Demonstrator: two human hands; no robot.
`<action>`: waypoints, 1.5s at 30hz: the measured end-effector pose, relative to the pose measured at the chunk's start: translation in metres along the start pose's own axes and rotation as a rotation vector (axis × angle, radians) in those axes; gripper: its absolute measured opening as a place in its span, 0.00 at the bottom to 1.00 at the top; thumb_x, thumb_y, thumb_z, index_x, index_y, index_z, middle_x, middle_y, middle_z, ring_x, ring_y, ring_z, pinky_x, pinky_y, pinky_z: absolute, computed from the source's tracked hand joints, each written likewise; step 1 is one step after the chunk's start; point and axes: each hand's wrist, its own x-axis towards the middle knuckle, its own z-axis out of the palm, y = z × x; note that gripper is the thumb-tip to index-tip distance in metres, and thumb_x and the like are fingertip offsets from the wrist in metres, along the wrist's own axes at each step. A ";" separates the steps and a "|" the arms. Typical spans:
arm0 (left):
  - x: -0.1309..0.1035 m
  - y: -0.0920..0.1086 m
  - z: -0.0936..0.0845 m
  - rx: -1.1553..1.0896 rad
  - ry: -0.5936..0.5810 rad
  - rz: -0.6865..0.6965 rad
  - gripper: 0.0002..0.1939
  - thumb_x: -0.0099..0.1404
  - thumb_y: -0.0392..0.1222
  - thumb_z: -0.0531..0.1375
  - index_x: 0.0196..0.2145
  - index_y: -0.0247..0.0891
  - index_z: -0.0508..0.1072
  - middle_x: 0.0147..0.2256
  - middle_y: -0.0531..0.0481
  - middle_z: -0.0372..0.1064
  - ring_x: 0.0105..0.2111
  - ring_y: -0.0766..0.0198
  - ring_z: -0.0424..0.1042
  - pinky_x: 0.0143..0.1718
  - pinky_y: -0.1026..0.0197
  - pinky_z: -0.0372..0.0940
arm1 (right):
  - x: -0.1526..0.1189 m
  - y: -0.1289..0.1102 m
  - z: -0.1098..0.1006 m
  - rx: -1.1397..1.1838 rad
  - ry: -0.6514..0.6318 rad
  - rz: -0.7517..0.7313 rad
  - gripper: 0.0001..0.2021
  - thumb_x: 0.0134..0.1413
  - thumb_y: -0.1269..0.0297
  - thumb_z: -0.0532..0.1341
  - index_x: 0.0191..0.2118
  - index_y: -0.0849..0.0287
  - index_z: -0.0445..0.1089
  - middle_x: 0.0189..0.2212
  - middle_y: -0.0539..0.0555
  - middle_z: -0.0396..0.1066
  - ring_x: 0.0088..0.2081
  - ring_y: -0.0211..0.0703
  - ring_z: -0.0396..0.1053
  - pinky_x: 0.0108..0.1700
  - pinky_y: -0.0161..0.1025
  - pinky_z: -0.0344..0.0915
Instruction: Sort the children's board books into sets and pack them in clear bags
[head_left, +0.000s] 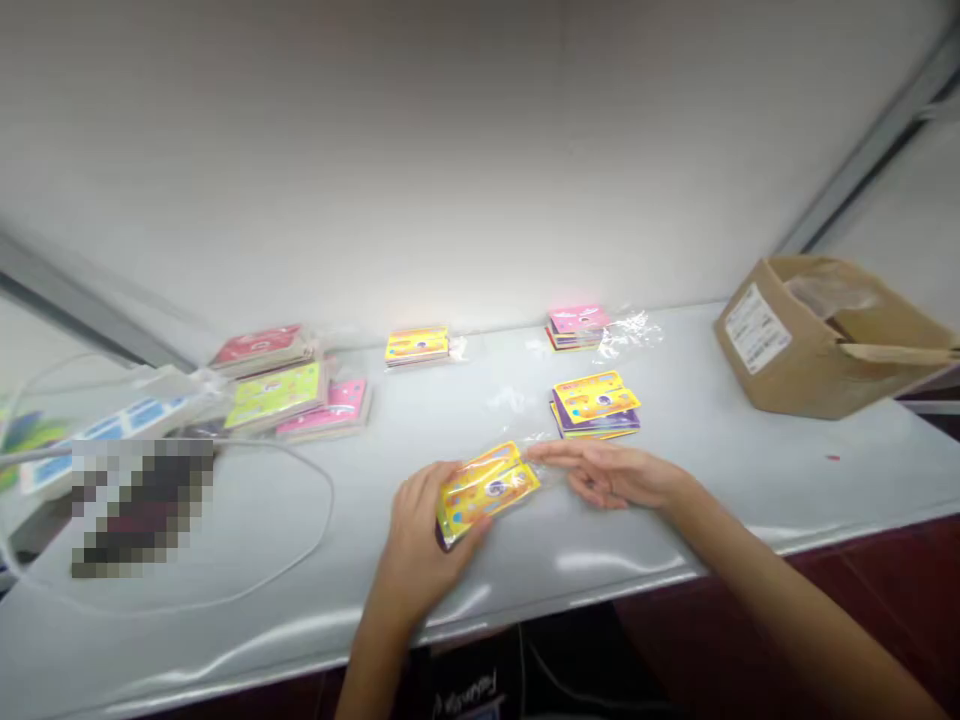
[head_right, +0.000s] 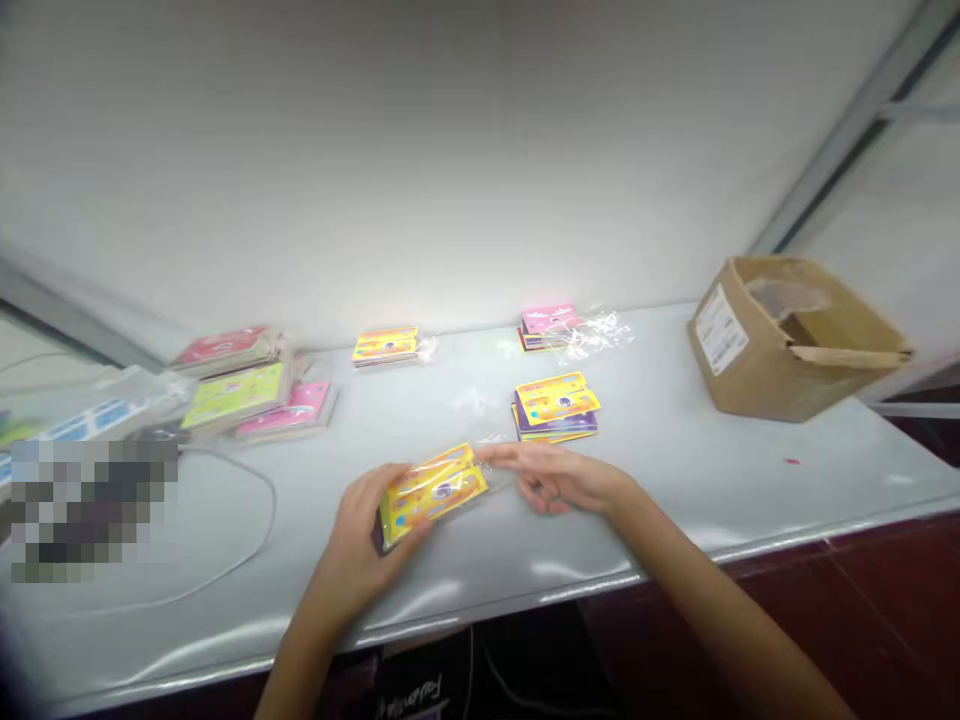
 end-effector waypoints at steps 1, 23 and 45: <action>0.000 0.000 0.000 -0.012 -0.014 0.011 0.26 0.60 0.49 0.59 0.53 0.41 0.58 0.51 0.42 0.63 0.52 0.52 0.62 0.52 0.48 0.59 | 0.001 0.000 0.001 0.029 -0.066 0.013 0.27 0.52 0.50 0.57 0.57 0.54 0.63 0.54 0.61 0.63 0.21 0.27 0.57 0.13 0.25 0.49; -0.002 -0.004 0.001 -0.062 -0.019 -0.041 0.25 0.60 0.49 0.59 0.53 0.42 0.59 0.51 0.43 0.64 0.51 0.54 0.64 0.52 0.48 0.60 | -0.016 -0.014 -0.026 0.332 0.826 -0.623 0.11 0.47 0.62 0.60 0.38 0.58 0.73 0.28 0.49 0.70 0.22 0.30 0.63 0.17 0.25 0.58; -0.002 -0.003 0.001 -0.068 0.010 -0.069 0.24 0.59 0.49 0.60 0.51 0.41 0.61 0.50 0.43 0.66 0.50 0.53 0.66 0.51 0.48 0.62 | -0.011 0.010 -0.062 -0.092 1.124 -0.393 0.22 0.35 0.62 0.69 0.42 0.55 0.71 0.39 0.53 0.72 0.40 0.42 0.69 0.44 0.41 0.65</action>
